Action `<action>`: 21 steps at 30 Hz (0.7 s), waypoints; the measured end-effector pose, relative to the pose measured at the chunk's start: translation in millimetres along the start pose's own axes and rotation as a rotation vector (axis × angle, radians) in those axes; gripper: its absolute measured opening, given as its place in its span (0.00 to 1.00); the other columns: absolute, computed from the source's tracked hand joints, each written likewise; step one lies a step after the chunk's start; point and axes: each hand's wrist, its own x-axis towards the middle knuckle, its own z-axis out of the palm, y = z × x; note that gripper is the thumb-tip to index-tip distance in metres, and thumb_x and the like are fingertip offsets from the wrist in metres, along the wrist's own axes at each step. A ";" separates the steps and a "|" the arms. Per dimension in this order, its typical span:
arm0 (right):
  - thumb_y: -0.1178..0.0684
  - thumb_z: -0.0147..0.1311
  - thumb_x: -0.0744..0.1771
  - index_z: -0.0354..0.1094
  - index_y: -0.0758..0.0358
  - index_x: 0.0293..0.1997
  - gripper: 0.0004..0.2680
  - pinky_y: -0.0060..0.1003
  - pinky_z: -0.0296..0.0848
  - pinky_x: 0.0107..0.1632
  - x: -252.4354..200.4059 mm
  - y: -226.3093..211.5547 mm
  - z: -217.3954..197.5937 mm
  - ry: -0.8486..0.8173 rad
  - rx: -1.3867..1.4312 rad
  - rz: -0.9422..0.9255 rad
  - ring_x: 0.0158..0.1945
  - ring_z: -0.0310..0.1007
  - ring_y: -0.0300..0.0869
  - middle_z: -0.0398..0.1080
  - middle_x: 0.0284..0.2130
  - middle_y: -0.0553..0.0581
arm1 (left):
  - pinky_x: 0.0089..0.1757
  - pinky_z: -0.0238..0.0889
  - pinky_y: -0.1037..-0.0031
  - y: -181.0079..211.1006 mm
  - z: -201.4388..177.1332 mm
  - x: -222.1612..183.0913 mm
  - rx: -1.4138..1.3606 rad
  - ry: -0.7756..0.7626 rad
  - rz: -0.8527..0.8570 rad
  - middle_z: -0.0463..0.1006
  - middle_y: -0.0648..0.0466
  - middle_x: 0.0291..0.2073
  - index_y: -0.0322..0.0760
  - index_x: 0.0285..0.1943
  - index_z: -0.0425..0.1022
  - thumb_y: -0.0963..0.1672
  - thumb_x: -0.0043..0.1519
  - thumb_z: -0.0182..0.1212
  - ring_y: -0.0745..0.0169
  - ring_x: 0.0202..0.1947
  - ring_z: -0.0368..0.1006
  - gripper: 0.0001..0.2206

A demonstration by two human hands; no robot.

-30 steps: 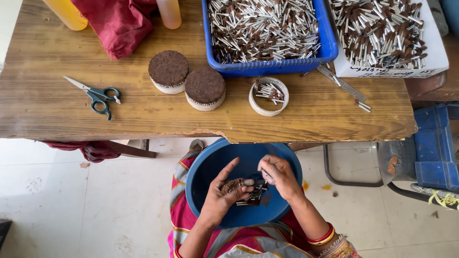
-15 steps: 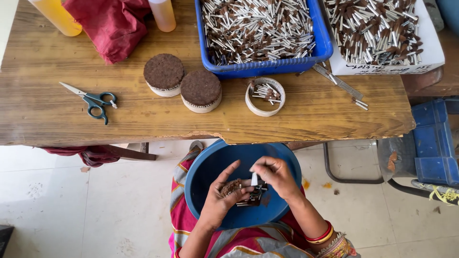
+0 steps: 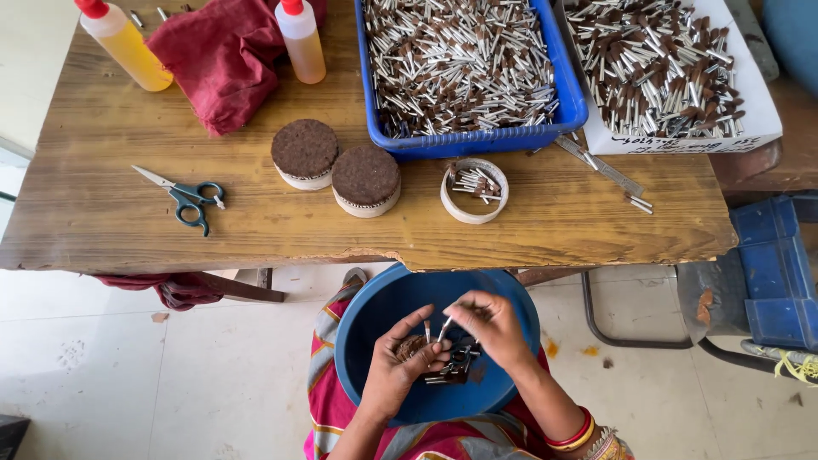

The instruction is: The person sorts small metal pins and prepares them in a container or inserts them into bases.

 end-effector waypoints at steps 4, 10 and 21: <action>0.55 0.58 0.74 0.70 0.62 0.32 0.11 0.22 0.62 0.27 1.4 35.1 -20.5 -0.049 0.513 -0.006 0.23 0.65 0.26 0.67 0.21 0.46 | 0.40 0.77 0.76 -0.4 -1.3 -1.0 -0.016 0.019 -0.035 0.84 0.48 0.39 0.38 0.73 0.64 0.37 0.61 0.62 0.64 0.37 0.81 0.28; 0.55 0.59 0.68 0.76 0.66 0.38 0.05 0.25 0.68 0.29 -0.9 -30.7 25.3 -0.122 -0.163 -0.103 0.27 0.70 0.28 0.73 0.26 0.47 | 0.33 0.77 0.76 4.1 3.9 -3.4 0.038 0.000 -0.039 0.83 0.50 0.38 0.43 0.73 0.62 0.36 0.58 0.64 0.64 0.34 0.81 0.32; 0.53 0.58 0.70 0.73 0.66 0.36 0.08 0.23 0.59 0.24 0.2 8.8 -11.5 -0.039 0.005 0.029 0.23 0.62 0.27 0.70 0.23 0.47 | 0.42 0.78 0.77 6.4 1.9 -1.2 -0.114 0.011 -0.022 0.83 0.48 0.44 0.42 0.76 0.57 0.35 0.59 0.62 0.65 0.42 0.81 0.34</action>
